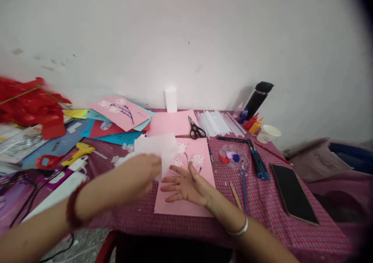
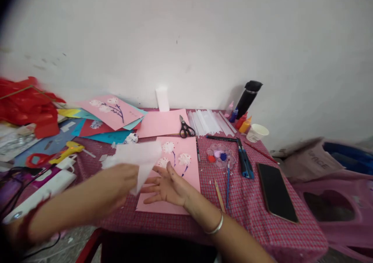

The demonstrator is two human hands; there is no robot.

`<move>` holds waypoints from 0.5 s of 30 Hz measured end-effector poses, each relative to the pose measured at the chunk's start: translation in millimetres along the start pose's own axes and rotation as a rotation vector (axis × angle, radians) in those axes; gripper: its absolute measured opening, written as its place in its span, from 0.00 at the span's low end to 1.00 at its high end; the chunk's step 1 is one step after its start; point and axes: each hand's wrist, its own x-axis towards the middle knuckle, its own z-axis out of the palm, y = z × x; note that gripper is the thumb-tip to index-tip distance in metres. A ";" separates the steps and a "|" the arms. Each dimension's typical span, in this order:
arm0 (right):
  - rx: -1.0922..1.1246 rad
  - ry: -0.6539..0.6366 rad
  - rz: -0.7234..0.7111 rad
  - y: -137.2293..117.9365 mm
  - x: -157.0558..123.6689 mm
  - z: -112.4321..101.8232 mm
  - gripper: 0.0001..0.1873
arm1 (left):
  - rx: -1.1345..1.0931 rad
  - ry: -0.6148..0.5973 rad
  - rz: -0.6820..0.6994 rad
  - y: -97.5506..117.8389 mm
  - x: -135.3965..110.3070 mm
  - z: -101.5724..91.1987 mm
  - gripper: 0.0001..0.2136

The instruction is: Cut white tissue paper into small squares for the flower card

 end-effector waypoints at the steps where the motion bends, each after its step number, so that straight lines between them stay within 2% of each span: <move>1: -0.001 -0.006 0.021 4.7 0.6 3.6 0.39 | 0.013 -0.082 0.168 10.2 -26.7 13.4 0.11; 2: -0.010 0.000 0.038 9.8 0.8 7.2 0.38 | 0.038 -0.128 0.289 19.4 -49.0 26.3 0.13; 4: -0.028 0.044 0.063 22.0 -1.0 13.9 0.33 | 0.085 -0.167 0.425 34.3 -80.0 47.4 0.15; 7: -0.012 0.143 0.077 45.7 -9.9 21.0 0.23 | 0.083 -0.117 0.440 51.0 -101.0 59.9 0.15; 10: 0.022 0.261 0.025 68.3 -25.4 26.6 0.22 | -0.070 0.022 0.413 59.2 -110.8 52.1 0.12; 12: 0.025 0.337 -0.042 77.3 -37.7 31.1 0.22 | -0.268 0.162 0.346 54.5 -116.8 45.8 0.12; 13: 0.022 0.363 -0.077 79.4 -44.1 33.7 0.22 | -0.396 0.242 0.269 48.7 -119.1 45.0 0.13; 15: 0.004 0.381 -0.136 80.1 -56.3 39.5 0.21 | -0.726 0.361 0.002 33.2 -119.8 50.0 0.15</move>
